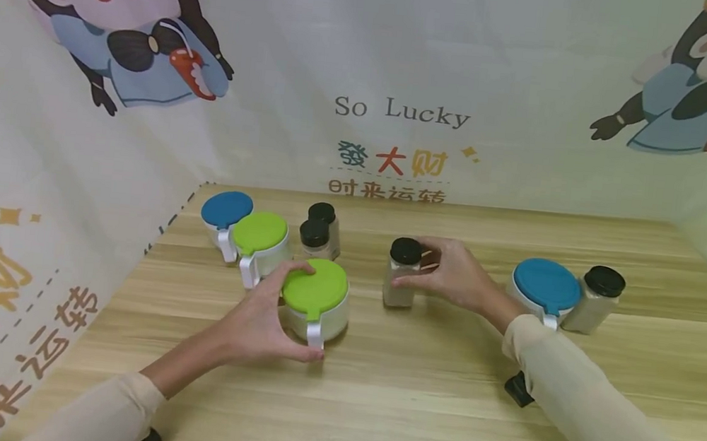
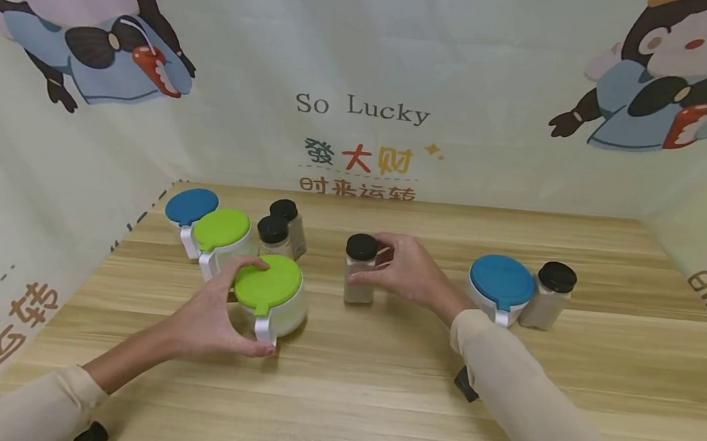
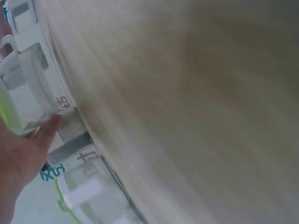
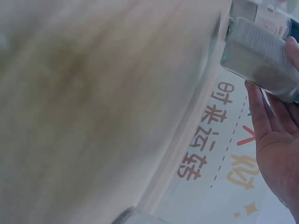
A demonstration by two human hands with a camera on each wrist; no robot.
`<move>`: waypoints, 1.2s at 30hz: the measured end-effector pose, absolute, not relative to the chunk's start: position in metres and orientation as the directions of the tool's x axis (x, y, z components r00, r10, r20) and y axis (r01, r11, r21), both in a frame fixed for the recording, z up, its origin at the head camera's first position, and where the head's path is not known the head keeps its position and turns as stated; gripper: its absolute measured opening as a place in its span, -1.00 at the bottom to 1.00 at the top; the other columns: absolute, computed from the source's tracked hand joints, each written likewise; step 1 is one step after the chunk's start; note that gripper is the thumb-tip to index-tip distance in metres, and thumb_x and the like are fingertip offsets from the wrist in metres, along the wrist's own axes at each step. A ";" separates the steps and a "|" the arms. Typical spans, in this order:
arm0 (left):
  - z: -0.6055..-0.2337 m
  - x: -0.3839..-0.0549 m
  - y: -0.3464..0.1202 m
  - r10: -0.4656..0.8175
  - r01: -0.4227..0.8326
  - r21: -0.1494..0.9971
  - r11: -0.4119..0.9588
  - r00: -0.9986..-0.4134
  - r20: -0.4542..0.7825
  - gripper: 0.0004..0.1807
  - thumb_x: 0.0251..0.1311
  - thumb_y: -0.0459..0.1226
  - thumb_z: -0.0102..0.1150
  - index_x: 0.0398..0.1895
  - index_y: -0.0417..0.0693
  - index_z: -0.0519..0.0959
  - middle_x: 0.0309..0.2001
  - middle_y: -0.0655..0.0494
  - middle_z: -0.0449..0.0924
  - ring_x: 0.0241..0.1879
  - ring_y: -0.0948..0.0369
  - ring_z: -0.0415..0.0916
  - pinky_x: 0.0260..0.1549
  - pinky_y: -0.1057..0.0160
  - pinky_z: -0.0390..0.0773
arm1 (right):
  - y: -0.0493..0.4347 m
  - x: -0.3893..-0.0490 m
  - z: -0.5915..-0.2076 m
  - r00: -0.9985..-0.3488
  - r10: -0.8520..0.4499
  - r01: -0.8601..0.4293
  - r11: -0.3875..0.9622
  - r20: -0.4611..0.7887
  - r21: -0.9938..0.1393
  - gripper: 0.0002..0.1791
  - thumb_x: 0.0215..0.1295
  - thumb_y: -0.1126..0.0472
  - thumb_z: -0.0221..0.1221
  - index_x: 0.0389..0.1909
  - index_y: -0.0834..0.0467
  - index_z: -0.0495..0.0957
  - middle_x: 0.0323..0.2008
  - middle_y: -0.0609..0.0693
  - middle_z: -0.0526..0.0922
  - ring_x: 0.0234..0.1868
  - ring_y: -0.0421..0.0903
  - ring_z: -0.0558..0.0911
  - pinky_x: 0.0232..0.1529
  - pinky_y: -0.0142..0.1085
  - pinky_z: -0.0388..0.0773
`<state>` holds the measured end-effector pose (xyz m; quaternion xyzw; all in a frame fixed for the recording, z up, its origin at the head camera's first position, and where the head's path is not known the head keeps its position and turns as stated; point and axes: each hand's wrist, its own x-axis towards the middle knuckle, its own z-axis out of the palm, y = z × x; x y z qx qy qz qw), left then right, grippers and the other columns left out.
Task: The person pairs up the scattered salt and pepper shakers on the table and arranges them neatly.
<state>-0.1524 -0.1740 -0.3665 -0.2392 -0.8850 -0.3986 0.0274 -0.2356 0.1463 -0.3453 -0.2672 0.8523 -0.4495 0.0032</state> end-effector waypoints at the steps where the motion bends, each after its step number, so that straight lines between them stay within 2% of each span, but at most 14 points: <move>1: -0.367 -0.156 -0.170 0.408 0.454 0.685 0.569 -0.880 0.244 0.20 -0.36 0.11 0.73 0.39 0.13 0.19 0.25 0.06 0.39 0.20 0.12 0.43 0.15 -0.04 0.48 | 0.147 -0.234 -0.346 -0.857 -0.457 -0.452 0.445 0.238 -0.773 -0.30 0.01 0.14 0.59 0.17 0.34 0.59 -0.07 0.10 0.73 -0.16 -0.01 0.73 -0.13 -0.16 0.67; 9: -0.364 -0.176 -0.145 0.438 0.518 0.642 0.566 -0.848 0.298 0.16 -0.31 0.10 0.72 0.38 0.10 0.19 0.24 0.09 0.39 0.16 0.15 0.45 0.16 -0.01 0.47 | 0.154 -0.228 -0.347 -0.839 -0.470 -0.484 0.418 0.274 -0.769 -0.41 0.01 0.20 0.58 0.08 0.29 0.63 -0.08 0.08 0.73 -0.16 0.01 0.73 -0.13 -0.15 0.67; 16: -0.364 -0.188 -0.131 0.457 0.513 0.691 0.509 -0.841 0.288 0.15 -0.30 0.02 0.74 0.38 0.05 0.20 0.18 0.08 0.44 0.14 0.15 0.45 0.16 0.02 0.47 | 0.152 -0.226 -0.341 -0.850 -0.463 -0.463 0.426 0.253 -0.777 -0.26 0.02 0.16 0.58 0.22 0.33 0.55 -0.01 0.13 0.71 -0.11 0.02 0.73 -0.11 -0.18 0.67; 27: -0.373 -0.200 -0.109 0.468 0.547 0.708 0.447 -0.817 0.336 0.16 -0.32 -0.05 0.76 0.36 -0.01 0.19 0.18 0.09 0.43 0.13 0.18 0.46 0.16 0.07 0.47 | 0.163 -0.222 -0.342 -0.846 -0.474 -0.459 0.414 0.244 -0.786 -0.34 0.04 0.21 0.57 0.16 0.34 0.58 -0.01 0.15 0.71 -0.10 0.08 0.73 -0.10 -0.14 0.67; 36: -0.370 -0.207 -0.087 0.464 0.541 0.691 0.479 -0.824 0.323 0.17 -0.32 -0.06 0.75 0.38 -0.07 0.19 0.20 0.01 0.40 0.17 0.15 0.41 0.21 0.10 0.41 | 0.179 -0.222 -0.341 -0.896 -0.404 -0.390 0.516 0.184 -0.763 -0.21 0.07 0.14 0.56 0.27 0.36 0.49 -0.01 0.16 0.70 -0.05 0.09 0.70 -0.10 -0.10 0.66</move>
